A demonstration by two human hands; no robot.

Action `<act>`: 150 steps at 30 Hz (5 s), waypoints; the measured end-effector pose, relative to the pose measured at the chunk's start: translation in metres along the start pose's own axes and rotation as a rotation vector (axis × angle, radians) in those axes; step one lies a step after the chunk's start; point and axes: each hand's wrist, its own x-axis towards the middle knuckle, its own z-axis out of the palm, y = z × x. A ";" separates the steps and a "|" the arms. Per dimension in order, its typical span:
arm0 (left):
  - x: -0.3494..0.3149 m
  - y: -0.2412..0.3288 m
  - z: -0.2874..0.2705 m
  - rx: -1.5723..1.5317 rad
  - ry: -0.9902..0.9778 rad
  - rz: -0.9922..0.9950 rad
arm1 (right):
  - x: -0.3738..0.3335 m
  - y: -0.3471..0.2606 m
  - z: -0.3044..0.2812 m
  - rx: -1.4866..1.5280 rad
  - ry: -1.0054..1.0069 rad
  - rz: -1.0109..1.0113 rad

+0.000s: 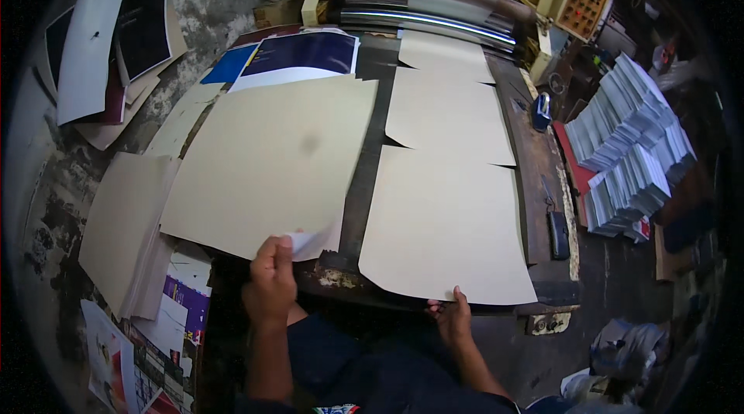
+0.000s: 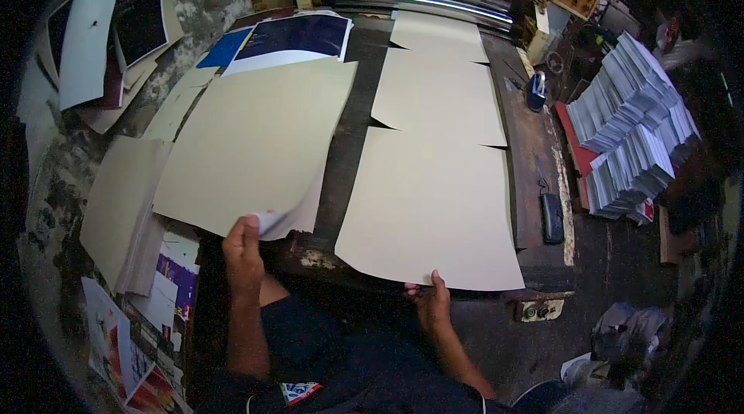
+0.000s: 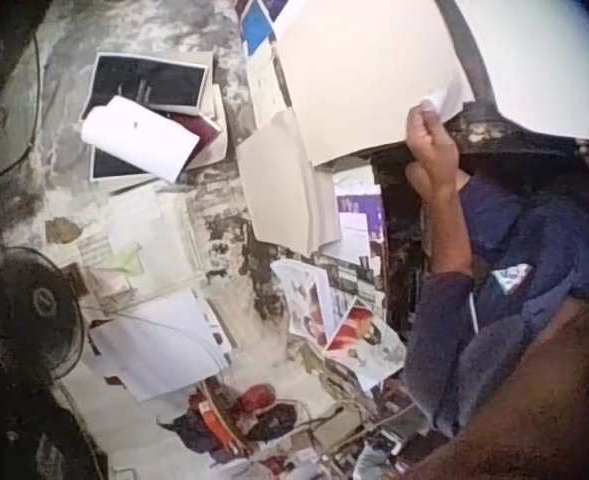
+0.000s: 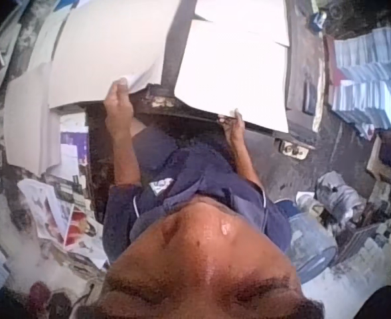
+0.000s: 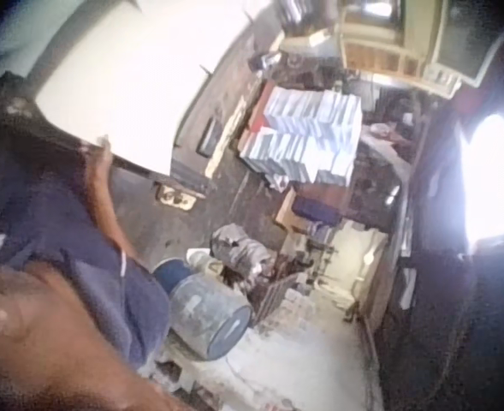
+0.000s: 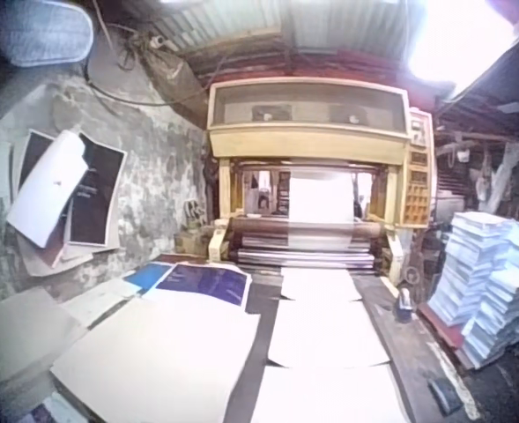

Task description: The person takes sheets of paper from a stack and feeds them onto the conveyor bed of a laminating machine by hand, sliding each sheet toward the rollers.

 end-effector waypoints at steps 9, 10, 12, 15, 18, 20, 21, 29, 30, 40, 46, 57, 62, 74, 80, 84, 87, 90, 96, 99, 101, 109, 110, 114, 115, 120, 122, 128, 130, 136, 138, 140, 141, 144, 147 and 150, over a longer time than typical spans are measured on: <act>-0.015 0.011 -0.001 0.216 -0.602 0.649 | -0.045 -0.044 0.047 0.049 -0.037 0.004; -0.016 0.012 -0.001 0.181 -0.715 0.680 | -0.049 -0.051 0.048 0.087 -0.232 -0.035; -0.018 0.010 -0.001 0.177 -0.839 0.681 | -0.045 -0.056 0.033 0.109 -0.409 -0.067; -0.026 0.014 0.003 0.304 -0.950 0.801 | -0.046 -0.057 0.031 -0.054 -0.076 -0.122; -0.013 0.007 -0.004 0.357 -0.510 0.838 | -0.038 -0.045 -0.009 -0.033 -0.091 -0.021; 0.002 0.011 -0.014 0.466 -0.406 0.818 | -0.048 -0.038 -0.007 -0.079 -0.005 -0.017; 0.010 0.004 -0.018 0.460 -0.358 0.736 | -0.052 -0.034 -0.006 -0.124 0.076 -0.012; 0.034 -0.027 -0.034 0.275 -0.266 0.420 | -0.065 -0.008 -0.020 -0.193 0.029 0.101; 0.034 -0.026 -0.034 0.279 -0.270 0.391 | -0.068 -0.007 -0.020 -0.222 0.049 0.103; 0.040 -0.027 -0.007 -0.457 0.227 0.199 | -0.085 -0.001 -0.012 -0.345 0.063 0.106; 0.013 -0.040 -0.013 0.056 0.355 0.396 | -0.085 0.006 -0.025 -0.372 0.003 0.069; 0.004 -0.034 0.001 0.573 -0.001 0.804 | -0.071 0.003 -0.008 -0.263 -0.001 0.091; 0.005 -0.035 -0.019 0.583 -0.071 0.685 | -0.045 -0.005 0.022 -0.050 0.088 0.084; 0.005 -0.028 -0.034 0.390 -0.244 0.579 | 0.025 -0.020 0.029 0.152 0.054 -0.007; 0.018 -0.031 -0.037 0.193 -0.345 0.579 | 0.050 -0.011 -0.003 -0.013 0.094 -0.127; 0.016 -0.026 -0.027 -0.431 0.025 0.080 | 0.053 -0.009 -0.014 0.048 0.042 -0.175; 0.018 -0.021 -0.033 -0.963 0.238 0.120 | 0.046 -0.014 -0.010 0.029 0.165 -0.163; 0.001 -0.019 -0.030 -0.407 0.055 0.216 | 0.030 -0.023 0.000 0.027 0.091 -0.121; -0.013 -0.002 -0.012 0.114 -0.364 0.629 | 0.012 -0.045 0.023 -0.070 -0.198 -0.249; -0.013 0.005 -0.012 0.138 -0.613 0.724 | 0.007 -0.055 0.040 0.142 -0.570 -0.288; -0.016 0.002 -0.012 0.241 -0.657 0.820 | 0.015 -0.043 0.018 0.093 -0.435 -0.341; -0.006 0.002 -0.008 0.482 -0.319 0.789 | -0.013 -0.039 0.013 -0.075 -0.017 -0.045; -0.003 -0.003 -0.011 0.485 -0.314 0.784 | -0.017 -0.033 0.010 -0.066 0.052 -0.011; 0.004 -0.014 -0.014 0.536 -0.303 0.718 | -0.022 -0.005 -0.015 -0.138 0.017 0.058; 0.005 -0.017 -0.013 0.558 -0.296 0.704 | -0.024 -0.001 -0.018 -0.193 -0.042 0.043; 0.006 -0.021 -0.010 0.511 -0.223 0.650 | -0.052 0.008 -0.016 -0.269 -0.051 0.058; 0.007 -0.019 -0.009 0.420 -0.189 0.598 | -0.061 0.009 -0.016 -0.285 -0.016 0.108; 0.004 -0.019 -0.006 0.452 -0.210 0.544 | -0.065 0.004 0.000 -0.219 -0.097 0.096; 0.001 -0.017 -0.005 0.460 -0.194 0.537 | -0.058 0.001 0.003 -0.233 -0.112 0.068; -0.002 -0.012 -0.004 0.453 -0.139 0.539 | -0.008 -0.003 0.015 -0.040 -0.018 -0.035; -0.001 -0.012 -0.002 0.428 -0.099 0.542 | 0.001 -0.006 0.019 -0.084 -0.016 -0.040; -0.001 -0.012 0.000 -0.050 -0.043 0.215 | 0.015 -0.001 0.012 -0.016 0.019 -0.059; -0.003 -0.010 0.000 -0.049 -0.039 0.216 | 0.018 0.003 0.012 -0.043 0.024 -0.083; -0.015 -0.001 0.001 0.230 -0.069 0.427 | 0.020 0.014 -0.001 -0.024 0.101 -0.062; -0.024 0.000 -0.004 0.342 -0.387 0.652 | -0.019 -0.019 0.047 0.041 0.148 0.006; -0.028 -0.003 -0.004 0.234 -0.700 0.649 | -0.032 -0.047 0.054 0.059 -0.246 -0.052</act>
